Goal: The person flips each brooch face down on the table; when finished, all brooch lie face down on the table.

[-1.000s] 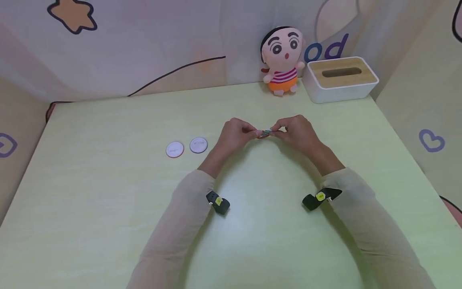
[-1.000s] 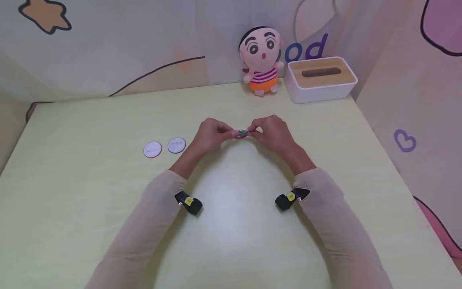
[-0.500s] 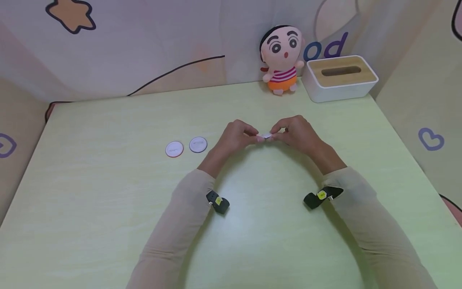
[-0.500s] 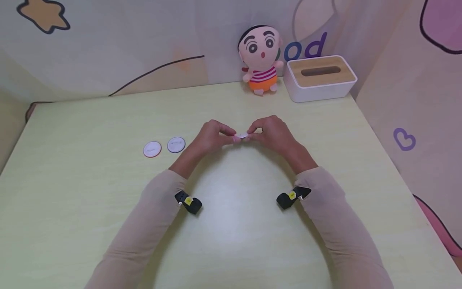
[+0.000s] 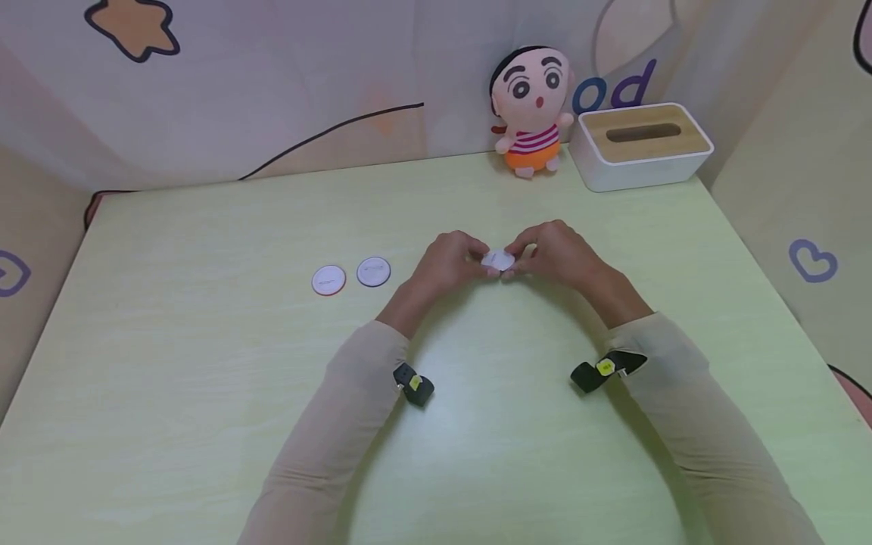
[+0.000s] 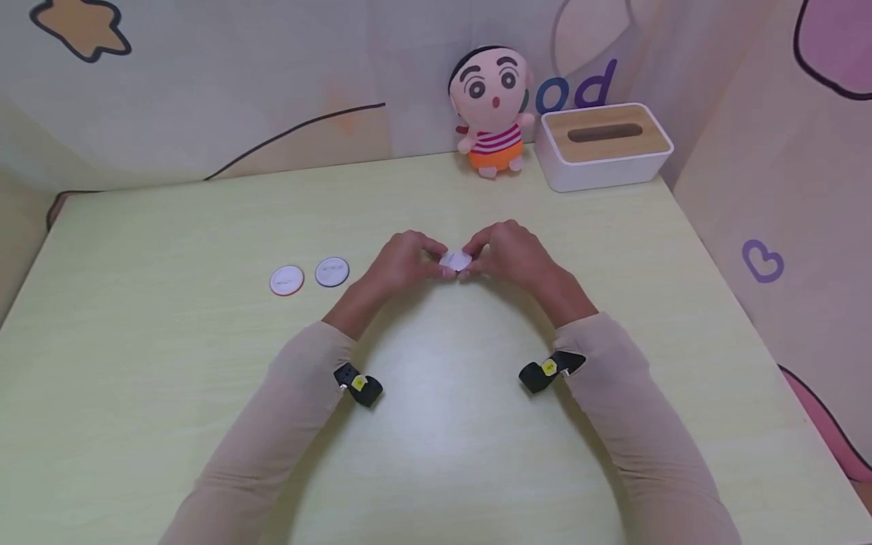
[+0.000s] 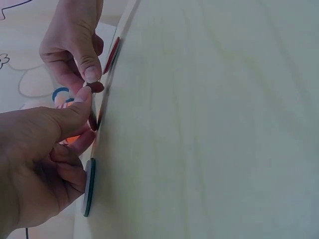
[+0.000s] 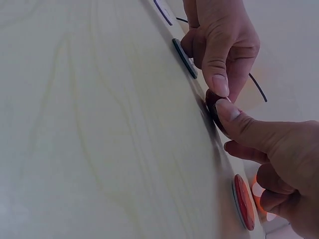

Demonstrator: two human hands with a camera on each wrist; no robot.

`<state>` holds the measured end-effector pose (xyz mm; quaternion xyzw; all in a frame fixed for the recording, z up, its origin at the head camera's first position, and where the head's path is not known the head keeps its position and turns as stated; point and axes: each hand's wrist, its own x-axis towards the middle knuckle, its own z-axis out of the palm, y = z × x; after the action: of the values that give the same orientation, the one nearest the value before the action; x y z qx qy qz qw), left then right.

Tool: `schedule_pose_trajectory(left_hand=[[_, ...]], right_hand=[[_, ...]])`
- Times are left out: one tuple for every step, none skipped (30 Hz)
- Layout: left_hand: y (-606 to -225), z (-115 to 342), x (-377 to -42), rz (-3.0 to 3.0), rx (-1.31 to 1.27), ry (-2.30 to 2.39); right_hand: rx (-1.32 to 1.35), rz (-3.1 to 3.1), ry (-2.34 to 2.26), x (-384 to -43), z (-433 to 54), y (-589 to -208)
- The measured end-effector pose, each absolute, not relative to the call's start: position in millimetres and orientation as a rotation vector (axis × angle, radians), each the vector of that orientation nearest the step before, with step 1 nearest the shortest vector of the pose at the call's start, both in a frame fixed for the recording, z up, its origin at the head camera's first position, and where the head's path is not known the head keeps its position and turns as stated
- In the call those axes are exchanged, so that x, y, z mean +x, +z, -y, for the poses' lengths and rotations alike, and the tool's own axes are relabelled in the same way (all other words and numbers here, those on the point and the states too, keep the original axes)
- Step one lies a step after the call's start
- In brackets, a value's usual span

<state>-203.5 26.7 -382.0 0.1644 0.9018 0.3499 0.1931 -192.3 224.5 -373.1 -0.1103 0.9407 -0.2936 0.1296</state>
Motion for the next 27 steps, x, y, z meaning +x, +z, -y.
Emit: schedule_pose_trajectory(left_hand=[[-382.9, -27.2, -203.4, -2.541, 0.470, 0.965], [-383.6, -27.5, -203.1, -2.550, 0.475, 0.951], [-384.3, -27.9, -202.8, -2.560, 0.482, 0.939], [-384.9, -28.3, -202.7, -2.573, 0.487, 0.923], [-385.1, -28.6, -202.5, -2.587, 0.490, 0.909], [-385.3, -28.8, -202.1, -2.597, 0.492, 0.897], [-385.1, -29.2, -201.8, -2.603, 0.488, 0.892], [-384.8, -29.4, -201.4, -2.608, 0.481, 0.888], [-384.6, -29.6, -201.1, -2.613, 0.477, 0.883], [-384.1, -29.7, -200.6, -2.617, 0.473, 0.880], [-383.9, -29.7, -200.3, -2.621, 0.470, 0.877], [-383.6, -29.7, -199.8, -2.625, 0.470, 0.876], [-383.1, -29.6, -199.4, -2.631, 0.474, 0.876], [-382.7, -29.5, -198.9, -2.638, 0.479, 0.875], [-382.5, -29.4, -198.7, -2.647, 0.486, 0.874], [-382.3, -29.2, -198.4, -2.658, 0.494, 0.869], [-382.0, -29.0, -198.2, -2.668, 0.499, 0.865], [-381.8, -28.8, -198.0, -2.677, 0.504, 0.861], [-381.9, -28.7, -198.1, -2.686, 0.508, 0.856], [-381.9, -28.6, -198.0, -2.690, 0.509, 0.853], [-382.1, -28.5, -198.1, -2.694, 0.509, 0.848], [-382.3, -28.3, -198.1, -2.696, 0.509, 0.845], [-382.5, -28.2, -198.1, -2.695, 0.507, 0.847], [-382.9, -28.1, -198.3, -2.694, 0.508, 0.848], [-383.2, -28.1, -198.3, -2.692, 0.507, 0.855], [-383.4, -28.1, -198.2, -2.689, 0.505, 0.861], [-383.5, -28.1, -198.2, -2.689, 0.503, 0.865]], right_hand=[[-0.321, -2.730, -0.859, -192.2, -224.3, -373.6], [-0.323, -2.727, -0.865, -192.1, -224.2, -374.3], [-0.320, -2.726, -0.867, -191.9, -224.1, -374.8], [-0.315, -2.726, -0.869, -191.8, -223.9, -375.3], [-0.312, -2.726, -0.872, -191.8, -223.7, -375.7], [-0.304, -2.726, -0.871, -191.7, -223.4, -375.7], [-0.297, -2.725, -0.870, -191.8, -223.1, -375.7], [-0.296, -2.724, -0.868, -192.0, -222.9, -375.9], [-0.294, -2.722, -0.865, -192.2, -222.7, -375.8], [-0.291, -2.718, -0.864, -192.5, -222.4, -375.6], [-0.289, -2.714, -0.861, -192.7, -222.2, -375.4], [-0.281, -2.709, -0.860, -192.9, -221.8, -375.1], [-0.276, -2.703, -0.860, -192.9, -221.3, -374.7], [-0.270, -2.698, -0.862, -192.9, -220.9, -374.3], [-0.259, -2.693, -0.864, -192.8, -220.4, -373.9], [-0.247, -2.687, -0.866, -192.7, -220.1, -373.7], [-0.240, -2.685, -0.870, -192.6, -219.9, -373.6], [-0.234, -2.683, -0.875, -192.5, -219.7, -373.5], [-0.229, -2.680, -0.882, -192.4, -219.6, -373.5], [-0.227, -2.679, -0.885, -192.4, -219.8, -373.7], [-0.224, -2.678, -0.889, -192.3, -220.0, -373.8], [-0.224, -2.678, -0.892, -192.2, -220.2, -373.8], [-0.227, -2.678, -0.894, -192.2, -220.3, -373.8], [-0.225, -2.675, -0.896, -192.2, -220.5, -373.8], [-0.223, -2.672, -0.897, -192.2, -220.7, -373.9], [-0.221, -2.670, -0.897, -192.3, -220.9, -374.0], [-0.219, -2.667, -0.898, -192.3, -221.0, -374.0]])
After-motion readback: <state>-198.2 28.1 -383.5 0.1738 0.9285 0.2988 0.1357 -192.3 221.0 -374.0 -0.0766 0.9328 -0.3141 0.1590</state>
